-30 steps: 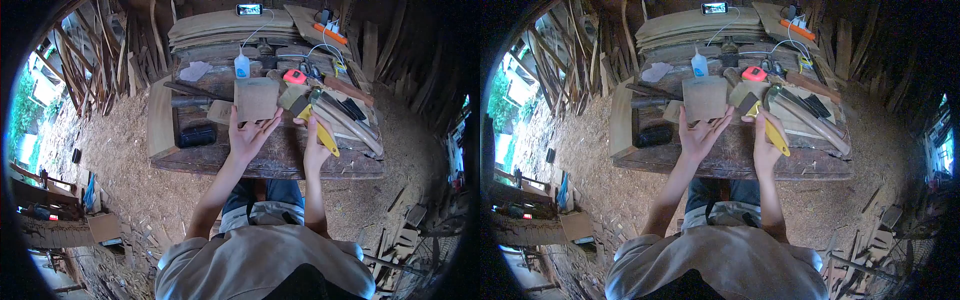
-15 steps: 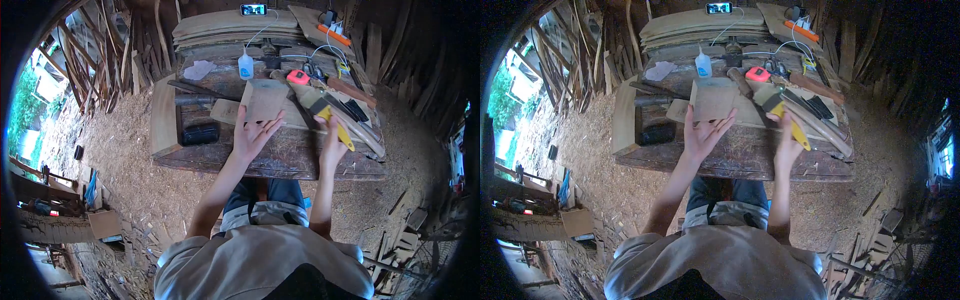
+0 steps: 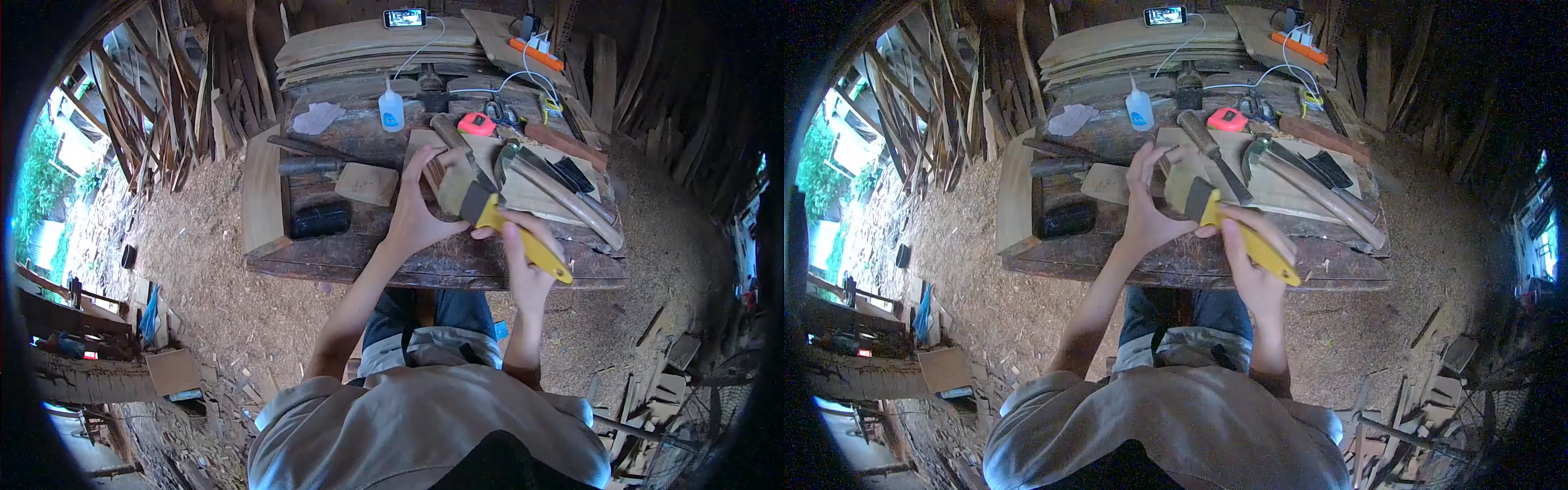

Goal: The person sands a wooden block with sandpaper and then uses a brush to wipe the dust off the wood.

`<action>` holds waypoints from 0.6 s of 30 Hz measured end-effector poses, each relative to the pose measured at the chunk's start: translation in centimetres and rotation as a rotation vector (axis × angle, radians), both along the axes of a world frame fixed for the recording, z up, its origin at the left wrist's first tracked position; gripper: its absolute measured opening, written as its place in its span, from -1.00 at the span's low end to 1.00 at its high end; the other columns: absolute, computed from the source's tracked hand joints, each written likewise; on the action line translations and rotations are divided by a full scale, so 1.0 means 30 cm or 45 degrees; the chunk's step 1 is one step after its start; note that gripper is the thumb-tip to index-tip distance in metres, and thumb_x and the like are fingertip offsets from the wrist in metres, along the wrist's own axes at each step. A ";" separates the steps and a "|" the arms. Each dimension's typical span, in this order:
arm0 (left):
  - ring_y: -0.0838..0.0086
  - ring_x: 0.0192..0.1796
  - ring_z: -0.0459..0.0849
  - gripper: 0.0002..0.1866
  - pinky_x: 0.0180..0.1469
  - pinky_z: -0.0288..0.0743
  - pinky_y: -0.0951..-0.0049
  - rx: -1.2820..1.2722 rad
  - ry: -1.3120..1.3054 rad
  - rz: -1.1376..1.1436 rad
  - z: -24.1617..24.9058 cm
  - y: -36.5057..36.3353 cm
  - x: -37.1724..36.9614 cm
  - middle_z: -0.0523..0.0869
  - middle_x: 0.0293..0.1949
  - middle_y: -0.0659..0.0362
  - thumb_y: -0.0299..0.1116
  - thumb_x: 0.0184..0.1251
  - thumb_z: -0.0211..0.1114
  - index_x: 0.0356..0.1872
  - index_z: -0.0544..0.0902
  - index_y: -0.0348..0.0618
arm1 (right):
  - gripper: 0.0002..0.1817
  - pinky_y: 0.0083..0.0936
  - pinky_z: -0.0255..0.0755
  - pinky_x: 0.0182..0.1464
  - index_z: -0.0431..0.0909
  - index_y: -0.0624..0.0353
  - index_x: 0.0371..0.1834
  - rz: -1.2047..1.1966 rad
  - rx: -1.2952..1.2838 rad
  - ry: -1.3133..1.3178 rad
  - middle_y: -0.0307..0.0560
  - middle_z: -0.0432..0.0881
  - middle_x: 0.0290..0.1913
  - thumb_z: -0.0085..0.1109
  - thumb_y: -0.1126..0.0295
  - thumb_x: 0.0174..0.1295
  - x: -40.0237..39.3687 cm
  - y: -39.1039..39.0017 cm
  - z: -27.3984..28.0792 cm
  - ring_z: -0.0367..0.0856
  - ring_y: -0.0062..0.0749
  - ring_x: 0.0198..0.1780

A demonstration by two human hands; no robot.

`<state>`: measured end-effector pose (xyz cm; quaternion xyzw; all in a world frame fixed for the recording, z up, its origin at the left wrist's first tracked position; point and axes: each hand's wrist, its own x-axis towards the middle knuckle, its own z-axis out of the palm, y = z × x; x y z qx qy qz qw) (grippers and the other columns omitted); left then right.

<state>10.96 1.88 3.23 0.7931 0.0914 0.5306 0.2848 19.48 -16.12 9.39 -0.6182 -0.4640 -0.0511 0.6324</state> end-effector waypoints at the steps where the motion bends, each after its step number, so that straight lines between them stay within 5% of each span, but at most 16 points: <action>1: 0.04 0.46 0.32 0.24 0.47 0.24 0.14 -0.032 -0.020 -0.090 -0.011 0.008 0.009 0.33 0.39 -0.07 -0.30 -0.37 0.76 0.44 0.14 -0.20 | -0.84 -0.52 0.53 -0.05 0.71 0.28 -0.10 0.046 -0.054 0.018 -0.04 0.78 -0.21 0.28 0.49 0.30 0.002 0.007 0.004 0.73 -0.44 -0.18; 5: 0.09 0.46 0.34 0.33 0.51 0.19 0.11 0.082 0.117 -0.016 -0.048 0.021 0.005 0.33 0.39 -0.12 -0.39 -0.36 0.76 0.49 -0.01 -0.14 | -0.85 -0.52 0.53 -0.07 0.68 0.30 -0.09 0.092 -0.001 0.267 -0.03 0.76 -0.28 0.22 0.47 0.37 0.086 0.016 -0.094 0.73 -0.44 -0.23; 9: 0.07 0.44 0.38 0.28 0.46 0.29 0.13 0.175 0.083 -0.040 -0.010 0.017 0.004 0.38 0.36 -0.14 -0.36 -0.34 0.77 0.47 0.06 -0.12 | -0.80 -0.52 0.54 -0.06 0.62 0.33 -0.01 0.155 0.147 0.497 -0.01 0.74 -0.27 0.15 0.42 0.45 0.100 0.016 -0.073 0.69 -0.45 -0.23; 13: 0.08 0.42 0.42 0.25 0.44 0.32 0.14 0.234 0.019 0.083 -0.043 0.001 0.016 0.38 0.37 -0.13 -0.35 -0.33 0.77 0.45 0.10 -0.11 | -0.82 -0.68 0.39 0.06 0.66 0.29 -0.07 0.168 0.138 0.430 -0.17 0.70 -0.07 0.17 0.41 0.44 0.056 0.116 -0.066 0.57 -0.59 0.02; 18: 0.08 0.43 0.41 0.22 0.45 0.31 0.13 0.220 -0.059 0.089 -0.019 0.043 -0.008 0.38 0.39 -0.13 -0.39 -0.34 0.76 0.44 0.13 -0.14 | -0.80 -0.57 0.50 -0.03 0.60 0.40 -0.08 0.343 0.054 0.700 0.05 0.72 -0.22 0.11 0.43 0.47 0.073 0.062 -0.100 0.73 -0.40 -0.21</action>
